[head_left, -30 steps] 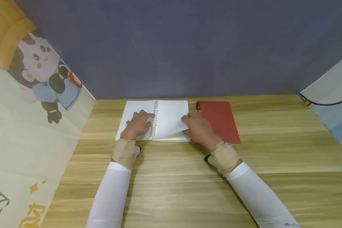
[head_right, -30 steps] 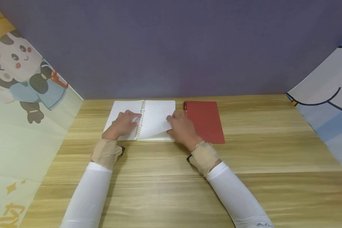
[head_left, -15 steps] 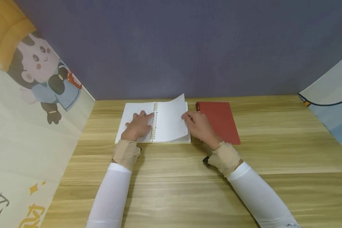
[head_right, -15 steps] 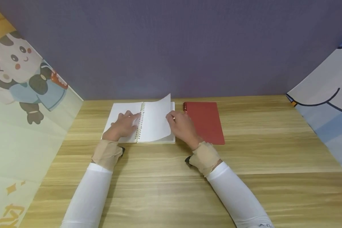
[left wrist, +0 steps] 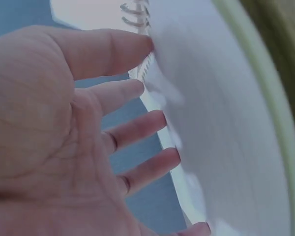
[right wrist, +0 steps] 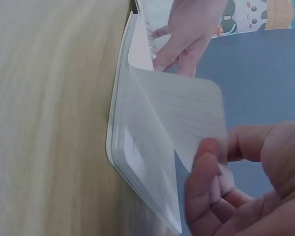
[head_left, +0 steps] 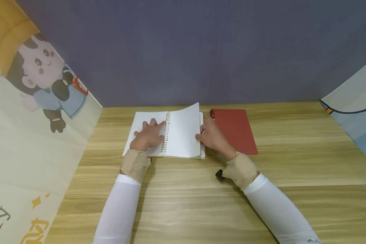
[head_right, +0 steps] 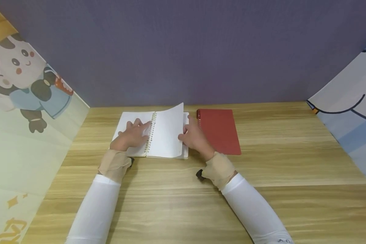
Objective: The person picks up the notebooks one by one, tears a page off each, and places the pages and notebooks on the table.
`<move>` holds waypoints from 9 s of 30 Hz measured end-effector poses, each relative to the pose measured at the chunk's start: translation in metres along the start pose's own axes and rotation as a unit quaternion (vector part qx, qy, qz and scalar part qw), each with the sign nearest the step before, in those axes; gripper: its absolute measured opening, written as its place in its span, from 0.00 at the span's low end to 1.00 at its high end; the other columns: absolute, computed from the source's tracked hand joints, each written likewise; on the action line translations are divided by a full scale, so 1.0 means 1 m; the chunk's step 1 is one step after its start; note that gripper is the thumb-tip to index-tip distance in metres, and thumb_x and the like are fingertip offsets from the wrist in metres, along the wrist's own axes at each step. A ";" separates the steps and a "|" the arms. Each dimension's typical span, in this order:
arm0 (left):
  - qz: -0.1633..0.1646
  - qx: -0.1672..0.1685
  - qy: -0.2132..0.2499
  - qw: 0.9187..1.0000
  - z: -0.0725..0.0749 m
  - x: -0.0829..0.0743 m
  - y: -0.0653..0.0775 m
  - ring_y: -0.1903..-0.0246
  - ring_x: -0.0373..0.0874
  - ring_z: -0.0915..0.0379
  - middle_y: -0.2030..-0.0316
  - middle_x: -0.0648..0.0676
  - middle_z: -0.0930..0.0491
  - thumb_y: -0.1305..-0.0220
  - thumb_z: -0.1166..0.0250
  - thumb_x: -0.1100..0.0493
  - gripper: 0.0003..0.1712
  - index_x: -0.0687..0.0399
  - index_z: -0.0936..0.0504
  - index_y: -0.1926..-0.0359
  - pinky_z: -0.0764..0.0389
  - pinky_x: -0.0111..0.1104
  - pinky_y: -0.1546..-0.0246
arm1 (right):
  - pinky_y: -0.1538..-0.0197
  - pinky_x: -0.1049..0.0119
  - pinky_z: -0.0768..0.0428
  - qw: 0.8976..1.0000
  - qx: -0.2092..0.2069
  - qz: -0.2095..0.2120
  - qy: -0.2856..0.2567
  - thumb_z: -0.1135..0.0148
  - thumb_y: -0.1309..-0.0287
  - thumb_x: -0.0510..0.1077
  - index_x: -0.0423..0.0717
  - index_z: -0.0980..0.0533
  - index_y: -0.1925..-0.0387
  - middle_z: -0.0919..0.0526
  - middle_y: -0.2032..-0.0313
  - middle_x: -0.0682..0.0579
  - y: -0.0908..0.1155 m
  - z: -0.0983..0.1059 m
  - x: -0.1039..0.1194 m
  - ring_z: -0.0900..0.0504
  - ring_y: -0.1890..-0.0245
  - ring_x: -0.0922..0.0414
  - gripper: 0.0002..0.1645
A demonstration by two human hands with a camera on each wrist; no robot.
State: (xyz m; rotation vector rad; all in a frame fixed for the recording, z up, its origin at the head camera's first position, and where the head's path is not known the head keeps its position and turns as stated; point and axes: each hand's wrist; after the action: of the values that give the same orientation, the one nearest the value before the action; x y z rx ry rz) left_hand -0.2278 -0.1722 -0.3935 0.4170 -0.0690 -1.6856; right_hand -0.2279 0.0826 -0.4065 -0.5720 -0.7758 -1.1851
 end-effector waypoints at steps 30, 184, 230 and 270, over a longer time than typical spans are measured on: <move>0.005 -0.032 -0.015 0.999 -0.006 0.005 0.002 0.40 0.58 0.59 0.30 0.47 0.54 0.32 0.59 0.48 0.31 0.37 0.51 0.29 0.48 0.68 0.60 | 0.82 0.67 0.38 0.995 0.086 -0.055 0.020 0.53 0.38 0.53 0.43 0.27 0.80 0.26 0.84 0.47 0.019 -0.020 0.005 0.37 0.86 0.58 0.22; 0.025 -0.040 -0.004 0.999 -0.008 0.000 -0.007 0.42 0.61 0.57 0.32 0.49 0.52 0.31 0.58 0.46 0.31 0.37 0.51 0.29 0.45 0.65 0.62 | 0.66 0.69 0.37 0.873 0.247 0.254 0.336 0.60 0.44 0.41 0.44 0.41 0.62 0.45 0.63 0.53 0.107 -0.004 0.077 0.44 0.62 0.54 0.07; 0.027 -0.030 -0.005 0.999 -0.005 -0.003 -0.005 0.41 0.62 0.58 0.32 0.50 0.53 0.31 0.58 0.47 0.31 0.38 0.52 0.29 0.46 0.66 0.62 | 0.37 0.57 0.50 0.907 0.223 0.168 0.315 0.53 0.36 0.53 0.42 0.43 0.35 0.48 0.32 0.45 0.074 0.010 0.027 0.50 0.33 0.47 0.33; -0.117 0.000 -0.027 0.993 -0.005 -0.008 0.041 0.54 0.52 0.39 0.51 0.56 0.35 0.64 0.26 0.43 0.53 0.50 0.40 0.35 0.31 0.41 0.58 | 0.37 0.58 0.51 0.923 0.176 0.147 0.309 0.52 0.37 0.52 0.47 0.33 0.40 0.41 0.35 0.51 0.057 0.009 0.006 0.46 0.34 0.51 0.26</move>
State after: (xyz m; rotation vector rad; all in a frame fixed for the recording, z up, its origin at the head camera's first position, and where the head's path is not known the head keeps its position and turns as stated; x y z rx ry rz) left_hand -0.1867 -0.1698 -0.3845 0.3912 -0.0601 -1.9284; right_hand -0.1744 0.1021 -0.3961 0.0047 -0.3266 -0.8436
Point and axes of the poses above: each hand's wrist, its own y-axis away from the middle knuckle, its own z-axis out of the back of the hand, x = y × z
